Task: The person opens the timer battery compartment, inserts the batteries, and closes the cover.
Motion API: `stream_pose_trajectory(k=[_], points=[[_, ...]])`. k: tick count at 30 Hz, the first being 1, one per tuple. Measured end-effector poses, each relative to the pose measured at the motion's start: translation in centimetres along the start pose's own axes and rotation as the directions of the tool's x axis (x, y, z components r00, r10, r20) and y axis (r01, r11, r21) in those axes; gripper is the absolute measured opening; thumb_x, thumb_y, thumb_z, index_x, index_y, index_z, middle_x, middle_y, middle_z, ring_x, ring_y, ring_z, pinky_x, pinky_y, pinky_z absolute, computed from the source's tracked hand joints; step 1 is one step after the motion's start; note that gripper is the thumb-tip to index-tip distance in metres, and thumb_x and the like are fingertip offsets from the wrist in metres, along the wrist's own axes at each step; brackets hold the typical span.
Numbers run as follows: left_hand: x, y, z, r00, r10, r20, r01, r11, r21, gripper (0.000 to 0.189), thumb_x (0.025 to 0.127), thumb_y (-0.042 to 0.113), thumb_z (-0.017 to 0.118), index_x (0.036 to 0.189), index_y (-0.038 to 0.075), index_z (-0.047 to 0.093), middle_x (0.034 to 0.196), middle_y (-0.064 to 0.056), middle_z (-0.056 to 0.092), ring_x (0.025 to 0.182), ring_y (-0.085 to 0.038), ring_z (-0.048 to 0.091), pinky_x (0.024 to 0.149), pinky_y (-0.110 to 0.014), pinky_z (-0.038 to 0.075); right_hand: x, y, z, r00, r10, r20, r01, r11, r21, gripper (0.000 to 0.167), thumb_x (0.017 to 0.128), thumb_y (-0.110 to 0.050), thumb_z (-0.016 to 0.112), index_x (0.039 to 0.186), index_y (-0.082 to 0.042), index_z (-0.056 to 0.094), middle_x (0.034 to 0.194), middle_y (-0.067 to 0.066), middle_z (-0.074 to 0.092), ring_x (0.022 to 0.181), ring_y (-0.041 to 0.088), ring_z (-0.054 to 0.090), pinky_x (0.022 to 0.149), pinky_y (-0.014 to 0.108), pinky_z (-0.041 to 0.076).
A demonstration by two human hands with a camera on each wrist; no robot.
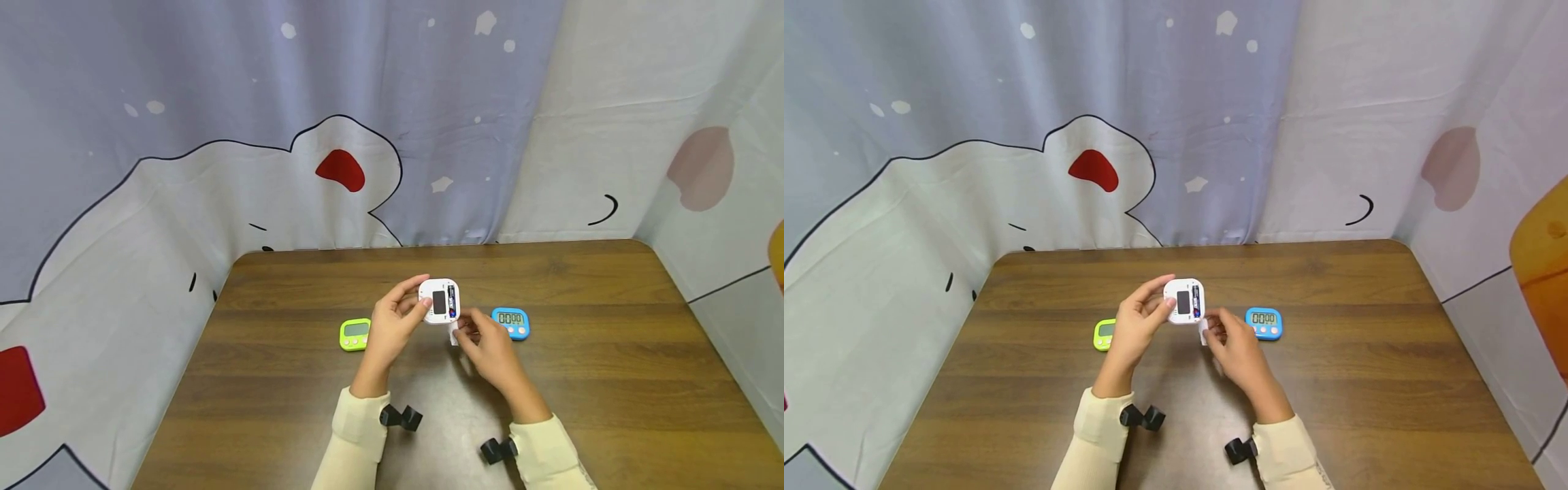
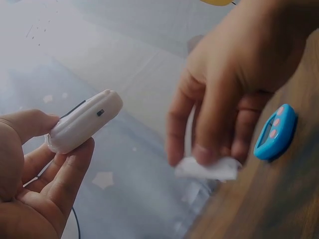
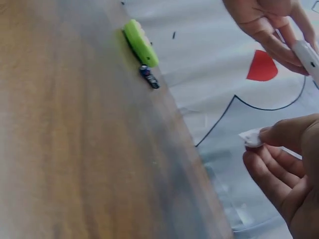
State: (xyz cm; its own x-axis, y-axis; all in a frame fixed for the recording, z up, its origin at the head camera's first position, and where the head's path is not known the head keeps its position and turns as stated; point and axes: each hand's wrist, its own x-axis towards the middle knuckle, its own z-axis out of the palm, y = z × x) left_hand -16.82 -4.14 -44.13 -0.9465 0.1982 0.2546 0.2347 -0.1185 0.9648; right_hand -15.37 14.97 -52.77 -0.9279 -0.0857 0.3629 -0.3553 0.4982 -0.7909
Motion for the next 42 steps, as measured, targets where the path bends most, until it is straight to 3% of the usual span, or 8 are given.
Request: stream_pose_trajectory(k=[9, 14, 18, 23, 32, 37, 40, 42], points=[[0.0, -0.1, 0.0, 1.0, 0.0, -0.01, 0.0, 1.0, 0.005, 0.04, 0.091, -0.003, 0.066, 0.129, -0.007, 0.057, 0.117, -0.022, 0.061, 0.096, -0.019, 0.066, 0.072, -0.022, 0.056, 0.5, -1.3, -1.5, 0.989, 0.019, -0.149, 0.011, 0.98, 0.198, 0.03, 0.085, 0.006, 0.071, 0.114, 0.0, 0.066, 0.097, 0.012, 0.069, 0.083, 0.025, 0.069, 0.074, 0.021, 0.057], [-0.1, -0.2, 0.0, 1.0, -0.007, -0.007, 0.007, 1.0, -0.008, 0.04, 0.09, -0.003, 0.066, 0.13, -0.006, 0.057, 0.117, -0.022, 0.061, 0.095, -0.019, 0.066, 0.072, -0.023, 0.056, 0.7, -3.7, -2.7, 0.978, -0.001, -0.209, 0.055, 0.967, 0.249, 0.031, 0.083, 0.014, 0.068, 0.114, 0.008, 0.064, 0.096, 0.022, 0.068, 0.08, 0.033, 0.067, 0.073, 0.021, 0.057], [-0.1, -0.3, 0.0, 1.0, -0.014, -0.011, 0.014, 1.0, -0.011, 0.04, 0.09, -0.003, 0.066, 0.129, -0.006, 0.057, 0.117, -0.021, 0.061, 0.094, -0.018, 0.066, 0.072, -0.023, 0.057, 0.7, -5.9, -3.9, 0.972, 0.003, -0.236, 0.068, 0.955, 0.29, 0.031, 0.084, 0.015, 0.066, 0.115, 0.013, 0.062, 0.098, 0.028, 0.066, 0.082, 0.028, 0.068, 0.074, 0.023, 0.057], [0.0, -0.4, 0.1, 0.999, -0.033, 0.008, 0.033, 0.999, -0.001, 0.041, 0.09, -0.002, 0.066, 0.13, -0.007, 0.056, 0.119, -0.021, 0.061, 0.096, -0.019, 0.066, 0.073, -0.023, 0.056, 0.6, -6.8, -4.6, 0.972, 0.053, -0.231, 0.046, 0.915, 0.401, 0.032, 0.084, 0.016, 0.065, 0.116, 0.016, 0.06, 0.102, 0.031, 0.063, 0.087, 0.021, 0.067, 0.076, 0.023, 0.057], [0.0, -0.6, 0.4, 0.997, -0.06, 0.04, 0.059, 0.998, 0.029, 0.041, 0.09, 0.0, 0.067, 0.129, -0.006, 0.057, 0.121, -0.019, 0.062, 0.104, -0.037, 0.063, 0.072, -0.024, 0.056, 0.4, -6.5, -4.7, 0.974, 0.056, -0.219, 0.056, 0.879, 0.473, 0.034, 0.084, 0.017, 0.064, 0.118, 0.015, 0.059, 0.103, 0.032, 0.061, 0.087, 0.017, 0.065, 0.076, 0.022, 0.056], [0.2, -2.3, 0.4, 0.996, -0.061, 0.069, 0.058, 0.997, 0.048, 0.042, 0.091, 0.011, 0.07, 0.131, 0.002, 0.059, 0.114, -0.017, 0.066, 0.101, -0.027, 0.066, 0.072, -0.032, 0.058, 0.4, -4.8, -3.9, 0.972, 0.03, -0.233, 0.104, 0.835, 0.541, 0.034, 0.085, 0.015, 0.065, 0.118, 0.011, 0.061, 0.103, 0.029, 0.062, 0.088, 0.017, 0.065, 0.076, 0.023, 0.056], [0.3, -3.4, 0.4, 0.996, -0.054, 0.074, 0.05, 0.998, 0.047, 0.042, 0.09, 0.017, 0.072, 0.13, 0.009, 0.061, 0.112, -0.014, 0.067, 0.099, -0.022, 0.067, 0.07, -0.029, 0.057, 0.3, -4.6, -3.8, 0.971, 0.016, -0.238, 0.12, 0.832, 0.542, 0.033, 0.085, 0.014, 0.066, 0.118, 0.01, 0.062, 0.103, 0.03, 0.062, 0.088, 0.017, 0.065, 0.076, 0.023, 0.056], [0.3, -3.4, 0.4, 0.996, -0.06, 0.071, 0.057, 0.997, 0.042, 0.04, 0.09, 0.015, 0.072, 0.129, 0.012, 0.062, 0.112, -0.013, 0.067, 0.099, -0.023, 0.067, 0.07, -0.029, 0.057, 0.3, -4.6, -3.8, 0.971, 0.019, -0.238, 0.115, 0.836, 0.536, 0.033, 0.085, 0.013, 0.066, 0.118, 0.009, 0.062, 0.103, 0.03, 0.062, 0.088, 0.017, 0.065, 0.076, 0.023, 0.056]])
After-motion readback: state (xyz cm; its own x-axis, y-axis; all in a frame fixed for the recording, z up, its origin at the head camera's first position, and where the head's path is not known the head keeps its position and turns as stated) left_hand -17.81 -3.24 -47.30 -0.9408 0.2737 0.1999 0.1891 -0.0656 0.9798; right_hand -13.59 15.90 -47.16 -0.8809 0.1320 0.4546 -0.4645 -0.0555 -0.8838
